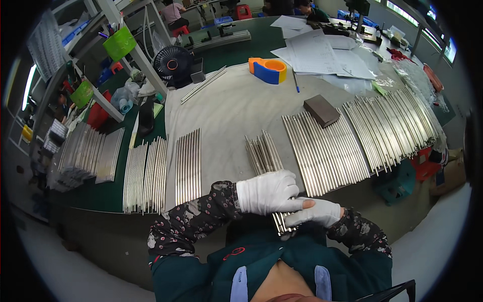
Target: Sanding and organizing metal rods on a workbench in a factory setting.
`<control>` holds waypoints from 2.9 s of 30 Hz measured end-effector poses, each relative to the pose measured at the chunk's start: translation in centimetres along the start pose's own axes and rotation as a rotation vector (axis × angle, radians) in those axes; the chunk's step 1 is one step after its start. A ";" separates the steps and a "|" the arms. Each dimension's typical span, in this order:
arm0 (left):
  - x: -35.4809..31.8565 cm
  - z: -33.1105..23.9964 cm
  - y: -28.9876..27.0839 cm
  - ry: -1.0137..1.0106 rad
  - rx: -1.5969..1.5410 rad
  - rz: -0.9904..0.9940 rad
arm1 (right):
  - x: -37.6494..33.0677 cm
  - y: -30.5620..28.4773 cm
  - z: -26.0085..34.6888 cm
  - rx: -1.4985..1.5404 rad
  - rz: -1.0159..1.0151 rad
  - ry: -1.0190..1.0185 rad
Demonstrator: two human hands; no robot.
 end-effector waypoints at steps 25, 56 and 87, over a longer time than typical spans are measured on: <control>-7.8 12.6 -4.0 -1.080 -1.285 -1.168 | 11.2 -3.2 8.9 -0.070 -0.307 -0.375; -12.8 1.8 2.1 -1.127 0.018 -0.024 | 2.1 -0.2 5.9 -1.497 -0.839 -0.347; -9.3 -0.9 1.8 -0.808 -0.096 0.192 | 1.1 1.0 2.8 -1.677 -0.641 -0.284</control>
Point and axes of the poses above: each hand's wrist, its own x-axis towards the middle knuckle, its own y-axis out of the palm, z = x × y, the point moved 4 cm from there along x, towards the middle knuckle, and after that the axes turned 7 degrees about z, right-handed, at the moved point
